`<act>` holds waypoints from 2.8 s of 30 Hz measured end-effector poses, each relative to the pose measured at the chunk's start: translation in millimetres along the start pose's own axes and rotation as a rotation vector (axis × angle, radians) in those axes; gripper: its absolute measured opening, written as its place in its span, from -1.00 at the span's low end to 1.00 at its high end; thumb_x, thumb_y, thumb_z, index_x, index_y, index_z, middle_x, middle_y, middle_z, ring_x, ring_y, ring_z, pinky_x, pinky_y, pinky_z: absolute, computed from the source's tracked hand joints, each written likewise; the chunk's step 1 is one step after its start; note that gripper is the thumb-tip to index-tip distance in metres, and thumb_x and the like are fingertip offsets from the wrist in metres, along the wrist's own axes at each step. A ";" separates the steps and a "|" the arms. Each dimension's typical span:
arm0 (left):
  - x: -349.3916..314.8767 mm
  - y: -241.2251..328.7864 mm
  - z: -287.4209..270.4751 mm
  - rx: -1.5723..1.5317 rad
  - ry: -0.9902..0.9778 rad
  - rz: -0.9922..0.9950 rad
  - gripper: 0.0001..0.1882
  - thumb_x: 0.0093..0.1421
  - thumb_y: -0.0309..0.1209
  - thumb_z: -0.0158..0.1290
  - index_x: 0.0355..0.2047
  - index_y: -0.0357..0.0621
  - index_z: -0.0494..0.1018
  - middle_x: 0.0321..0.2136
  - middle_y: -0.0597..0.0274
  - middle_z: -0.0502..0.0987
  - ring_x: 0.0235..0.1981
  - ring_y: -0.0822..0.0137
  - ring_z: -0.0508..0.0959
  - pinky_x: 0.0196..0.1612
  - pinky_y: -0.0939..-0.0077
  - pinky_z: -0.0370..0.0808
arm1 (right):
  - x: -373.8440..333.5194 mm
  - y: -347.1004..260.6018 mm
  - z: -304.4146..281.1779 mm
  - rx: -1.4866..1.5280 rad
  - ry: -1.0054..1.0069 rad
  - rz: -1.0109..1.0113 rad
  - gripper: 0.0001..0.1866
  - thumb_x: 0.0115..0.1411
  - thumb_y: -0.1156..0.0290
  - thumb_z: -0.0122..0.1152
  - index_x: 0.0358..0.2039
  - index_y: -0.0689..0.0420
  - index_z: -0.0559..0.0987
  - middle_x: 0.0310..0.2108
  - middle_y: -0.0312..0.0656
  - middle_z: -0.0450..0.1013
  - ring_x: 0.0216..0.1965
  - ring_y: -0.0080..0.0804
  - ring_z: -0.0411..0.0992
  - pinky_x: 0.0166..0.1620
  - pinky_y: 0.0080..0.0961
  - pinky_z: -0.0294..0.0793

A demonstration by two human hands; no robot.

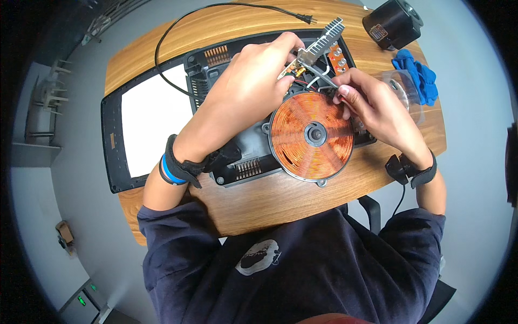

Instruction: The person assembles an induction cooktop by placing the copper coil and circuit board into the housing, connecting wires, and securing components with a screwdriver.

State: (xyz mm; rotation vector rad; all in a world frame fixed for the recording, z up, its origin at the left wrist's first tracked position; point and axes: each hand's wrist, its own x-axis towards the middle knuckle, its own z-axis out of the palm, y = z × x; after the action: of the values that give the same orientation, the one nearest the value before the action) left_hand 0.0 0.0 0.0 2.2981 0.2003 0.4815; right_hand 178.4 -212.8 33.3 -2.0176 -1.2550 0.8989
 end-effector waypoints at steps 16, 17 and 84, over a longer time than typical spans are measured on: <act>-1.4 6.0 6.4 -0.058 0.023 0.019 -0.57 0.41 -0.66 0.21 0.26 -0.31 0.48 0.03 -0.19 0.76 0.04 0.03 0.84 0.11 0.25 0.81 | -3.1 -1.0 -2.5 0.263 -0.048 0.087 -0.79 0.64 0.35 0.27 0.05 0.22 0.51 -0.23 -0.33 0.57 -0.31 -0.72 0.60 -0.35 -0.65 0.62; -1.4 6.7 6.8 -0.058 0.028 0.025 -0.58 0.41 -0.67 0.22 0.25 -0.32 0.48 0.03 -0.19 0.76 0.04 0.02 0.84 0.11 0.24 0.81 | -3.2 0.2 -5.2 0.309 -0.075 0.094 -0.79 0.65 0.34 0.25 0.04 0.22 0.51 -0.23 -0.33 0.57 -0.32 -0.72 0.62 -0.37 -0.66 0.63; -4.2 8.5 4.7 -0.022 0.031 0.047 -0.57 0.37 -0.69 0.28 0.20 -0.28 0.47 0.00 -0.23 0.77 0.05 -0.13 0.83 0.02 0.15 0.82 | 8.4 14.7 -8.1 0.461 -0.187 0.099 -0.68 0.71 0.39 0.11 0.30 0.30 0.50 -0.08 -0.18 0.63 -0.19 -0.54 0.69 -0.11 -0.58 0.76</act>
State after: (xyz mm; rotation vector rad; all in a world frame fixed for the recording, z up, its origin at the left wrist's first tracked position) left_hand -1.9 -10.2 1.9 2.2790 0.1563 0.5410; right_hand 195.2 -211.7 24.9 -1.6667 -0.9360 1.3150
